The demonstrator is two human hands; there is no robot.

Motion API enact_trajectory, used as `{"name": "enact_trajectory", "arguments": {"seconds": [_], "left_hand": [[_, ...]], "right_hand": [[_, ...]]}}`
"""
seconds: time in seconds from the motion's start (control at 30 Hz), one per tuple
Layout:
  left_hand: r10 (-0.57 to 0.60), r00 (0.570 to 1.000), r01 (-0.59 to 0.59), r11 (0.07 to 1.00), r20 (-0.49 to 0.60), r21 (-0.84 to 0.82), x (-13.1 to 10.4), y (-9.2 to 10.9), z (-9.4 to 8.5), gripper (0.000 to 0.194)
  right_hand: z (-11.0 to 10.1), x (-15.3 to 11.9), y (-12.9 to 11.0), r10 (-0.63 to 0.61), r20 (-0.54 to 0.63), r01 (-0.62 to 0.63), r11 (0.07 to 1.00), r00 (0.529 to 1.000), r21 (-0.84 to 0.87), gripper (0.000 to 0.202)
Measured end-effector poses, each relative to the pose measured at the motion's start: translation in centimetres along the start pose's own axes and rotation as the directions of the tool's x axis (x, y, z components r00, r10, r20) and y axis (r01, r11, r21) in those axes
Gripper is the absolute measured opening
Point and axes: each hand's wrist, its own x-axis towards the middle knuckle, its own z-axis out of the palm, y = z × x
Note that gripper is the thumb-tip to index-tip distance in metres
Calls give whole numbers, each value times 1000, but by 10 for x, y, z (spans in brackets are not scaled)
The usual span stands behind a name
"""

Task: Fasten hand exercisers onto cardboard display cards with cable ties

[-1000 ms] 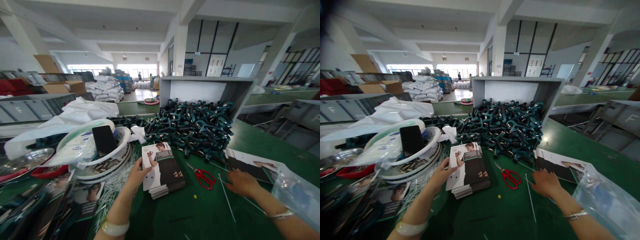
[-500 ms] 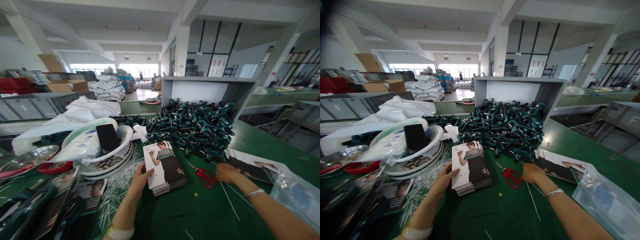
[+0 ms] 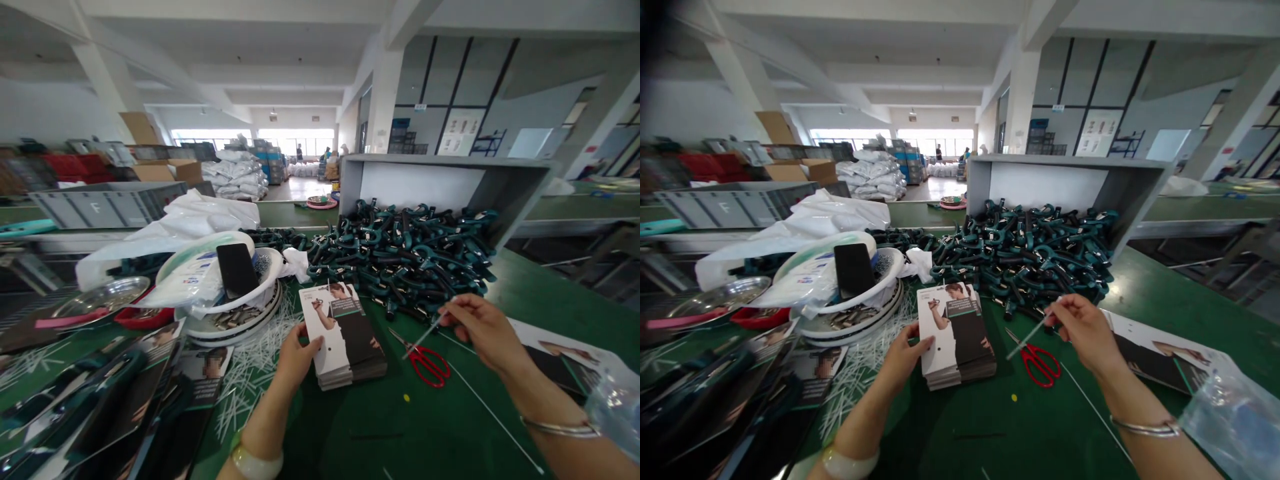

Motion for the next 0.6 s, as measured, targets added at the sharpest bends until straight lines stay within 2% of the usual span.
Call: {"name": "enact_trajectory", "arguments": {"seconds": [0.1,0.17,0.23,0.33,0.47,0.53,0.6], "left_hand": [[60,998,-59,996,-14,64,-5,5,1,39],[40,999,-40,999,27,-3,-9,9,2,41],[1,997,4,998,79,-65,-14,14,3,42],[-36,994,48,992,107,-118,-18,17,5,43],[-11,998,21,985,60,-174,-19,18,12,46],[10,999,0,979,50,-205,-21,19,16,48],[14,998,-2,979,57,-202,-25,23,20,51]], "right_hand": [[53,-23,-16,-56,28,47,960,998,276,38],[82,-36,-18,-75,95,43,952,993,303,37],[101,-44,-15,-97,143,60,967,985,247,35],[112,-47,-8,-158,161,136,981,974,138,32],[111,-49,-6,-225,140,219,974,964,55,28],[112,-50,-8,-219,142,214,976,965,46,27],[116,-53,-9,-158,163,145,986,974,88,28]]}}
